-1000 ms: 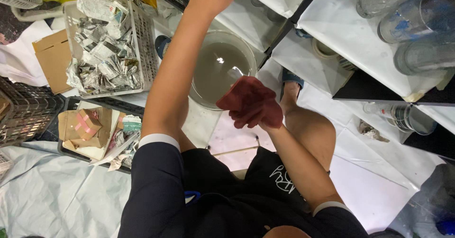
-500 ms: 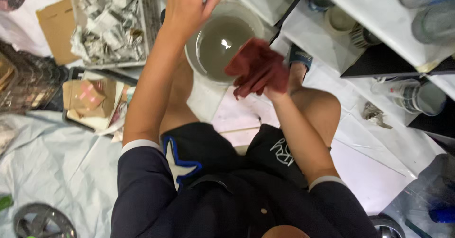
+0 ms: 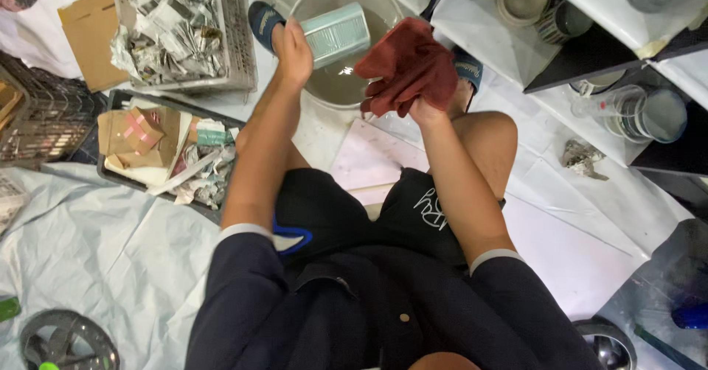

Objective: The person sits on the floor and wipes various glassware and mugs with a red cloth. They dip the cloth into a bucket of water, wipe each item, and place them on a nearby shelf.

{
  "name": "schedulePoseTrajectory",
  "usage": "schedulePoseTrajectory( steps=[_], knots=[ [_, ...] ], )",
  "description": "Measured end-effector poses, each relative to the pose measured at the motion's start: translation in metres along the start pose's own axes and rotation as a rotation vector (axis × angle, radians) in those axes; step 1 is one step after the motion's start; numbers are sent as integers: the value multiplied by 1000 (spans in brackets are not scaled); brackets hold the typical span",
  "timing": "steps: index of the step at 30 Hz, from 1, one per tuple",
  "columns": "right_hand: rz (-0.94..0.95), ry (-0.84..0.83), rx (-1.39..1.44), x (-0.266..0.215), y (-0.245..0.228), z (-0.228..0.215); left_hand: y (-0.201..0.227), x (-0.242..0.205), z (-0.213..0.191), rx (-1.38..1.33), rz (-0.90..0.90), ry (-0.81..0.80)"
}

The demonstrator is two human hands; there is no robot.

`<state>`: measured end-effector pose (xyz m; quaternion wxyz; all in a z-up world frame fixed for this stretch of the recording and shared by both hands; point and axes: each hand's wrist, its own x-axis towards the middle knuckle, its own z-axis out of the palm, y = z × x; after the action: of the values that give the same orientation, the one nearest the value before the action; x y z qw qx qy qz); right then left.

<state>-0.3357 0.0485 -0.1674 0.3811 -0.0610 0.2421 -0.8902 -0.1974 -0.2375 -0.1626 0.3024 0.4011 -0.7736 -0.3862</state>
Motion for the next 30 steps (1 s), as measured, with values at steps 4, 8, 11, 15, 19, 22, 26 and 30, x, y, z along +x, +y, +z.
schedulePoseTrajectory(
  steps=[4, 8, 11, 15, 19, 22, 26, 30],
  knots=[
    [62, 59, 20, -10, -15, -9, -39, -19, 42, -542, -694, 67],
    [83, 50, 28, -26, -14, 12, -30, -33, 30, -1118, -622, -32],
    [237, -30, -48, -37, -13, 49, 2, -50, -5, -1019, -511, -60],
    [552, 71, -29, -72, -3, 95, 49, -85, -72, -833, -169, -183],
    [634, -228, -65, -109, 12, 99, 101, -125, -119, -782, 199, -296],
    [715, -293, -30, -126, 25, 78, 133, -151, -136, -802, 356, -334],
    [791, -308, -359, -160, 33, 47, 143, -184, -145, -671, 429, -231],
    [738, -303, -1092, -185, 37, 39, 130, -233, -134, -677, 358, -230]
  ],
)
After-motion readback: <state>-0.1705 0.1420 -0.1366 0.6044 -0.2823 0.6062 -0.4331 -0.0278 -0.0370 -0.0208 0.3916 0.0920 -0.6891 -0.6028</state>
